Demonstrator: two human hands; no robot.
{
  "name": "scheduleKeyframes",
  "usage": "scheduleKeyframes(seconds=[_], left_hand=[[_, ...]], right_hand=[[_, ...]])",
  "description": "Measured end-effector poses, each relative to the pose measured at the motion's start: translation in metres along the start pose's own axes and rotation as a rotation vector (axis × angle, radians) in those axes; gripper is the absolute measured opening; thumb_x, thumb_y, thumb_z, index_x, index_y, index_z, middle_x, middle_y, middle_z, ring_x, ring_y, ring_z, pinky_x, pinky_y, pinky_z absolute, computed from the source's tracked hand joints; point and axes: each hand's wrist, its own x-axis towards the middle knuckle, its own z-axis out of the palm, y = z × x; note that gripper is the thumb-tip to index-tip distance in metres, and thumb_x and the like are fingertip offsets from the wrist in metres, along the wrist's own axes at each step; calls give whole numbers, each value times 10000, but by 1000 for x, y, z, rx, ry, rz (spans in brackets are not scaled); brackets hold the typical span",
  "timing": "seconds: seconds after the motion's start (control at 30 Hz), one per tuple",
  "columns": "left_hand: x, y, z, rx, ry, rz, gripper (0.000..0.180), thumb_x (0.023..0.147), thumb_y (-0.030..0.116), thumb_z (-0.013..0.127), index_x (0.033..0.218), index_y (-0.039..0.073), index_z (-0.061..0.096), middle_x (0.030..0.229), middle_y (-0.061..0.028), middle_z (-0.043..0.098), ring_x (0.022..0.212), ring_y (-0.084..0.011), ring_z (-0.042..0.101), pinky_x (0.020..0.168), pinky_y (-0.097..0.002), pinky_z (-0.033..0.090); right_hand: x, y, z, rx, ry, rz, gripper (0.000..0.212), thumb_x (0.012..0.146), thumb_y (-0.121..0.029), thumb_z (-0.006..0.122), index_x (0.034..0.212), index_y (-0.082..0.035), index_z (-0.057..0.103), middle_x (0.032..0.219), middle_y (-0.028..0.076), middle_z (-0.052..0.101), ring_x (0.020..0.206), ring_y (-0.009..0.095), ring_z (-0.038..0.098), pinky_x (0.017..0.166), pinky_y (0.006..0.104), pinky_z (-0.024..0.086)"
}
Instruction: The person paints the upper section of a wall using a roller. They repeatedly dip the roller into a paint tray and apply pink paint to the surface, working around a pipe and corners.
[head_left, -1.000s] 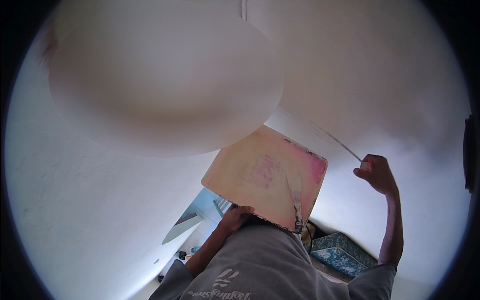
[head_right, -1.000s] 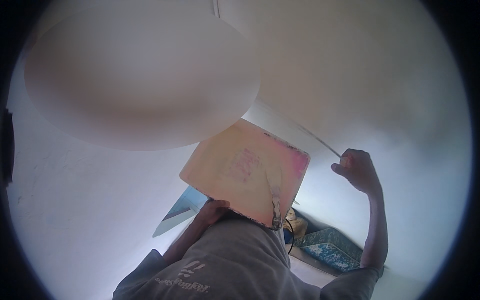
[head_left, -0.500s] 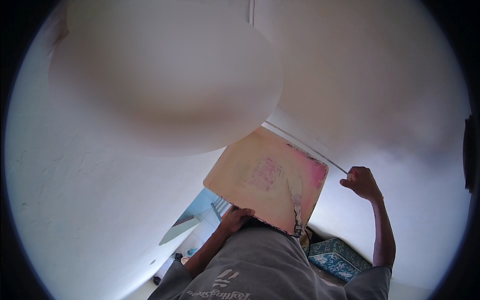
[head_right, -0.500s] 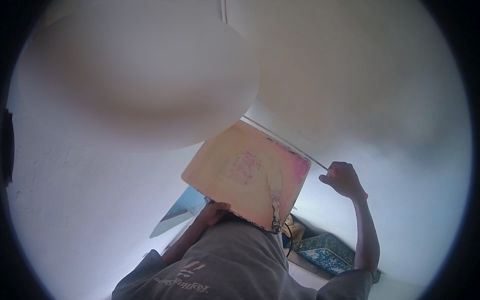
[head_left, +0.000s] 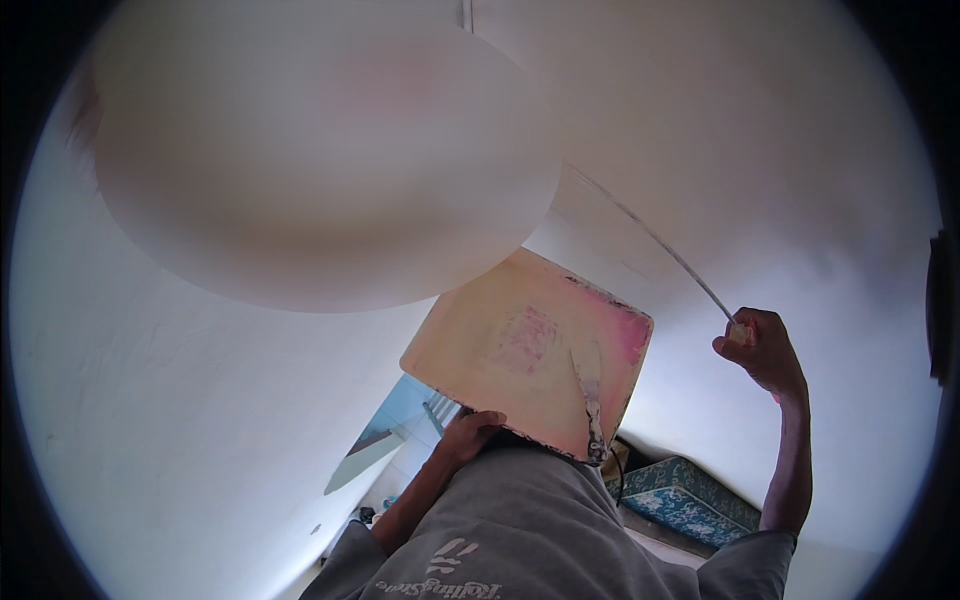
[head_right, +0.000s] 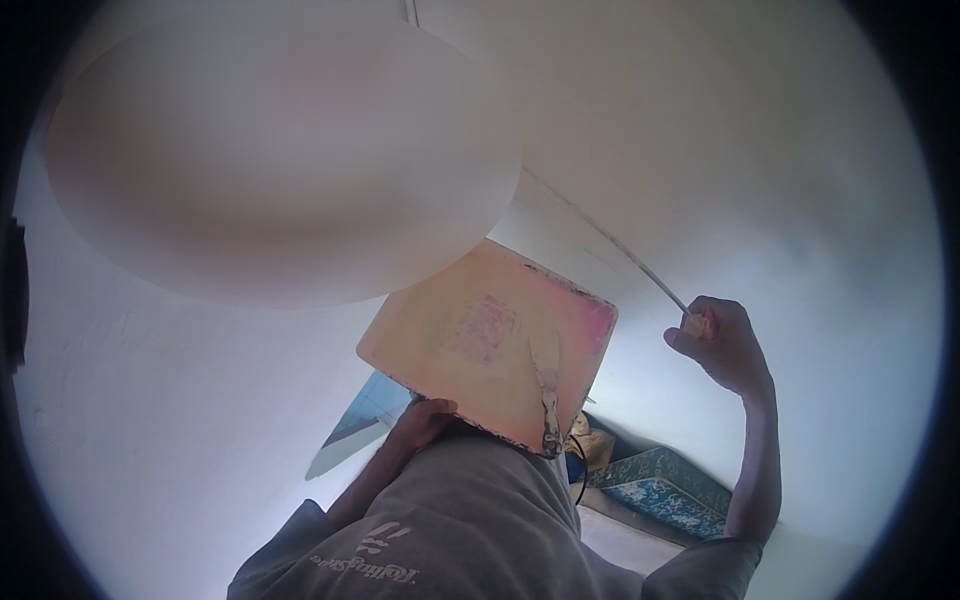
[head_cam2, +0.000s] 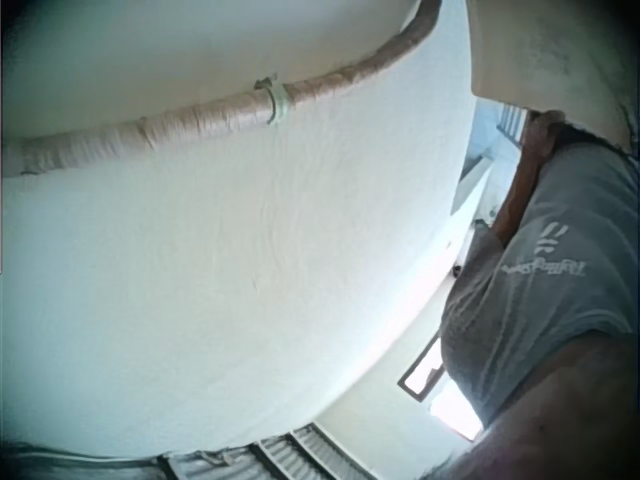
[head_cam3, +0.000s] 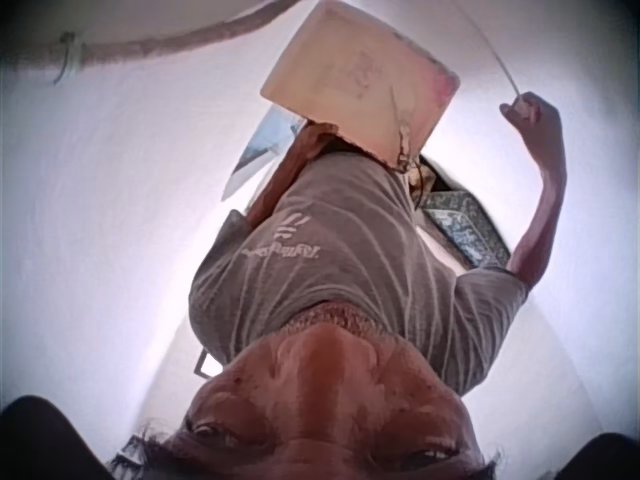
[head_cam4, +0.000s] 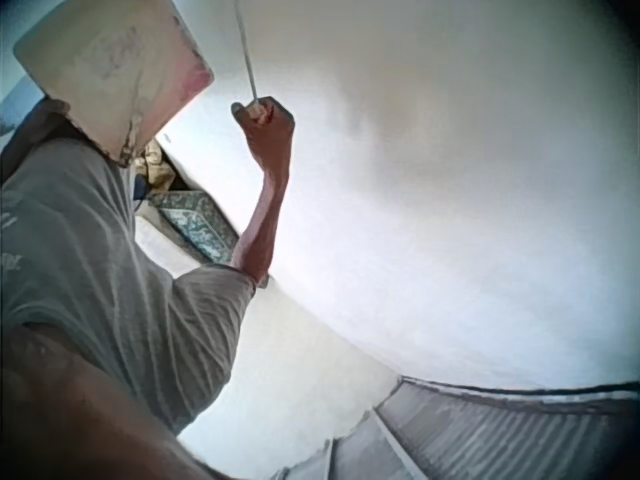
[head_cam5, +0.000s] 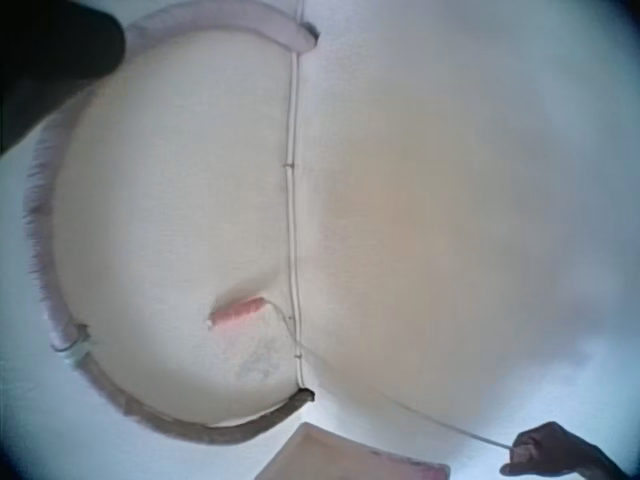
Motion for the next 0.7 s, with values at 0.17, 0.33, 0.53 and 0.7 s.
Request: scheduleKeyframes(seconds=[0.17,0.33,0.53,0.7], left_hand=[[-1,5,10,45,-8,-22,414,712,-29,658,1096,-6,505,1002,-86,571,971,-207,570,860,-324,481],[3,-1,-1,10,-2,-20,422,712,-31,661,1103,-8,504,1011,-88,574,962,-197,576,839,-316,490],[-3,6,13,1,24,-11,423,718,-33,661,1109,-8,500,1020,-93,578,965,-199,583,836,-311,498],[-4,8,20,15,43,-8,439,721,-34,656,1126,-6,489,1015,-96,580,967,-206,584,837,-314,499]], right_hand=[[11,42,18,-71,11,-28,261,713,-240,725,724,-11,601,643,60,579,597,140,541,562,303,447],[39,60,39,-205,-86,35,306,696,-306,706,723,-21,598,667,96,596,638,224,575,631,346,476],[64,46,40,-253,-90,-6,336,698,-329,695,751,-11,601,727,117,604,720,258,591,686,368,478],[65,30,25,-205,-66,-24,306,685,-294,709,721,-12,597,686,99,585,666,217,566,654,349,468]])
